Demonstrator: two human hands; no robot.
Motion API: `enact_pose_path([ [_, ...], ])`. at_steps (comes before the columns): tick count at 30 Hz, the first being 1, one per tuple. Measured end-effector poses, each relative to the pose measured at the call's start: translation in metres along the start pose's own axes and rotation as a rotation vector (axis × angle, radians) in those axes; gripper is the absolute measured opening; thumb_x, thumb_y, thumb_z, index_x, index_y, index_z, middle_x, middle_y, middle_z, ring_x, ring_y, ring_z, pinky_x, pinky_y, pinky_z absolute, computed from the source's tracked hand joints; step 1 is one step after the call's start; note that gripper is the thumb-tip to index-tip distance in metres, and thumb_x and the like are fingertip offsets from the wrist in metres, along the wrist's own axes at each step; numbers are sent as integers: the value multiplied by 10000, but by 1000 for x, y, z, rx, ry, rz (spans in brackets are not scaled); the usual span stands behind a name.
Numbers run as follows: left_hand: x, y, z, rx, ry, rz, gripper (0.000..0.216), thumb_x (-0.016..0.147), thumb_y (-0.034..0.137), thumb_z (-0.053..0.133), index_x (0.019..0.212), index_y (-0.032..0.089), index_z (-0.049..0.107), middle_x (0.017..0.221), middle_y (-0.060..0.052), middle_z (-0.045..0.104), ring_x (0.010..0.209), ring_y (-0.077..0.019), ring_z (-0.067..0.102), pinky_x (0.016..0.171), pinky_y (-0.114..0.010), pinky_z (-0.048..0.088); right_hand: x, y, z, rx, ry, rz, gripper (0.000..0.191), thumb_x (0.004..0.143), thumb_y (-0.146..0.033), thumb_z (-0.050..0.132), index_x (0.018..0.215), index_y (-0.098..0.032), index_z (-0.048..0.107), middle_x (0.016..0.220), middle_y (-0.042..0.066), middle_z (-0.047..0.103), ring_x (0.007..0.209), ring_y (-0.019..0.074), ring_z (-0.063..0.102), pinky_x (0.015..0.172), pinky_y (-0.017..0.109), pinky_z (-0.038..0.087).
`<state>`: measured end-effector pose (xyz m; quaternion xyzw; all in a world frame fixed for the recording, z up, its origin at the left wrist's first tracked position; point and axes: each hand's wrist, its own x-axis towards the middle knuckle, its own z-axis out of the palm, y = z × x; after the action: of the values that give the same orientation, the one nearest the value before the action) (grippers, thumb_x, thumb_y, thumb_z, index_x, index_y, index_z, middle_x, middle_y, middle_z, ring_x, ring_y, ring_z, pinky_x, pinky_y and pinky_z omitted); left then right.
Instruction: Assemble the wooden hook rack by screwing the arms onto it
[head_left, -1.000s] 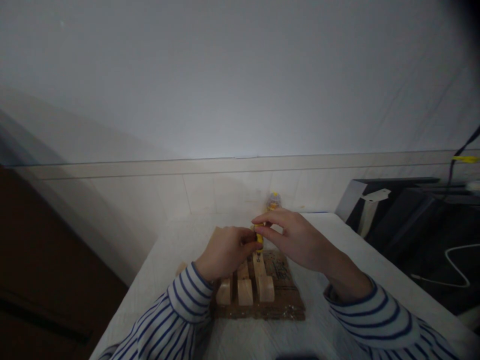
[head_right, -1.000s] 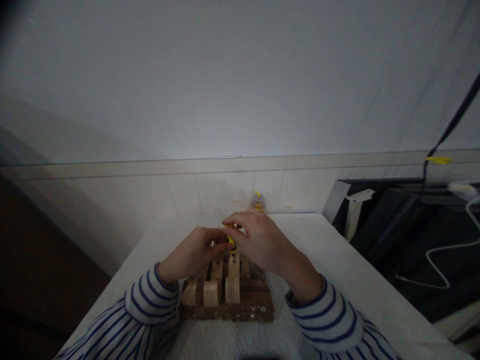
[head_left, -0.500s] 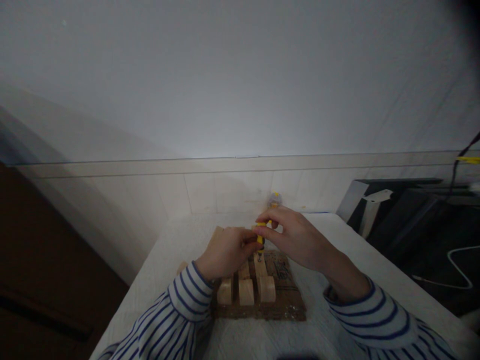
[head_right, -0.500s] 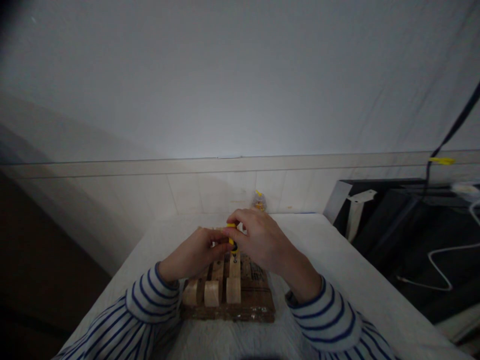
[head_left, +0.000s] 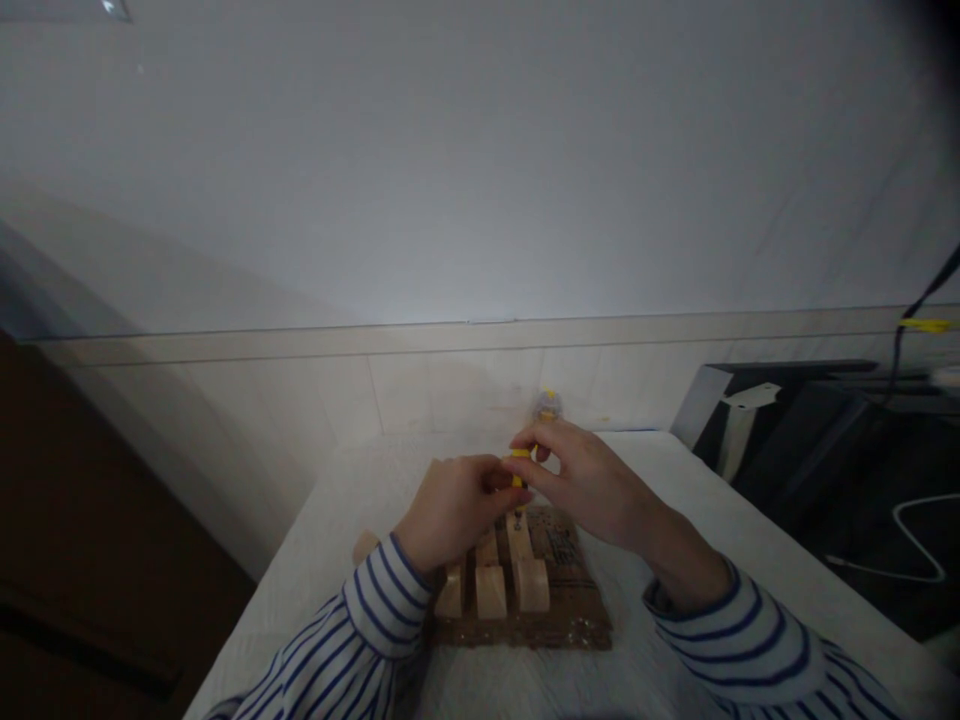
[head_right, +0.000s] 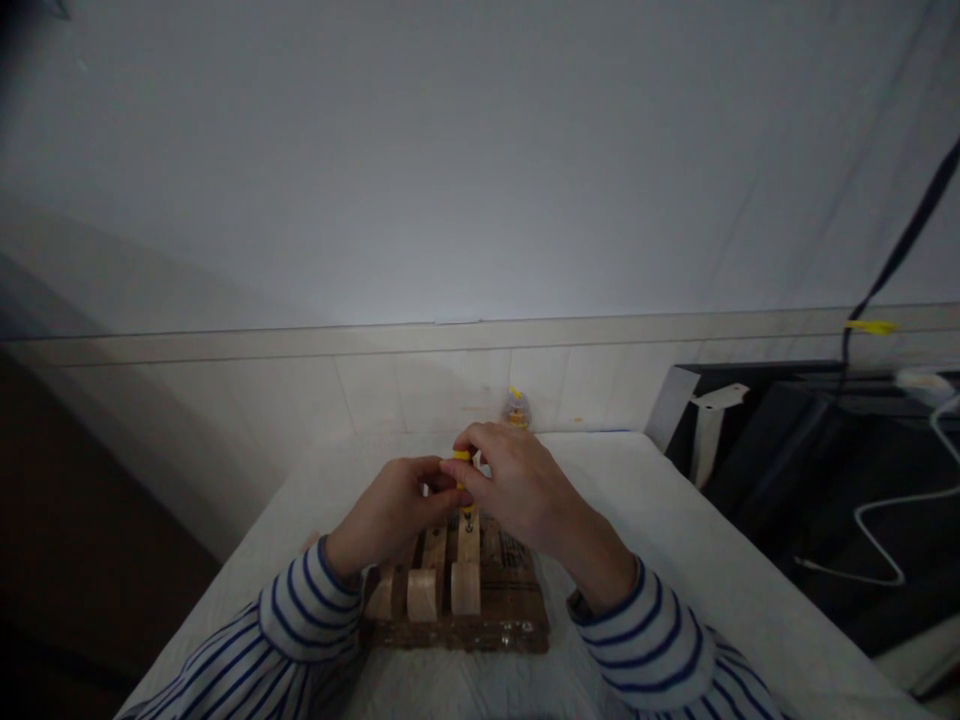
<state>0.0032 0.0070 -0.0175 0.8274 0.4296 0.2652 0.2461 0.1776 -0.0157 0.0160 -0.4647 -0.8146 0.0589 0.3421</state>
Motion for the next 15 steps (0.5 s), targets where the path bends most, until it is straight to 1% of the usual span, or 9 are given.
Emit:
enact_pose_path([
  [2, 0, 0, 0, -8, 11, -9, 324, 833, 468, 578, 901, 178, 705, 776, -32, 703, 682, -178, 617, 611, -246, 428, -1, 1, 0, 37, 2, 9, 137, 874, -314, 590, 919, -191, 631, 878, 48, 682, 828, 189, 628, 749, 337, 482],
  [4, 0, 1, -1, -2, 4, -24, 317, 830, 464, 583, 881, 175, 705, 759, -32, 703, 672, -178, 614, 604, -245, 425, -2, 2, -1, 87, 10, 34, 204, 877, -318, 581, 1023, -184, 633, 993, 70, 695, 905, 198, 636, 799, 352, 490],
  [6, 0, 2, -1, 5, -3, -39, 312, 827, 457, 586, 849, 171, 709, 743, -33, 703, 660, -176, 608, 595, -242, 420, -4, 2, -3, 122, 14, 36, 255, 884, -294, 562, 1104, -186, 630, 1082, 79, 693, 963, 203, 635, 835, 363, 491],
  [7, 0, 2, -1, 7, -6, -44, 309, 825, 453, 588, 837, 170, 713, 742, -33, 704, 660, -175, 606, 591, -240, 417, -4, 2, -4, 132, 7, 16, 253, 887, -272, 549, 1110, -191, 639, 1094, 76, 697, 975, 203, 636, 845, 364, 490],
  [10, 1, 2, -1, 9, -13, -43, 303, 826, 445, 587, 817, 174, 722, 731, -29, 702, 655, -170, 594, 589, -235, 409, -4, 3, -5, 152, -29, -54, 225, 886, -209, 519, 1031, -209, 692, 1040, 60, 726, 964, 198, 648, 842, 353, 492],
  [15, 0, 3, -2, 15, -50, -8, 286, 857, 404, 552, 839, 178, 726, 714, -14, 688, 627, -148, 563, 593, -229, 397, -1, 5, -4, 138, -36, -12, 210, 879, -207, 538, 1005, -193, 705, 979, 64, 733, 912, 199, 654, 777, 336, 497],
])
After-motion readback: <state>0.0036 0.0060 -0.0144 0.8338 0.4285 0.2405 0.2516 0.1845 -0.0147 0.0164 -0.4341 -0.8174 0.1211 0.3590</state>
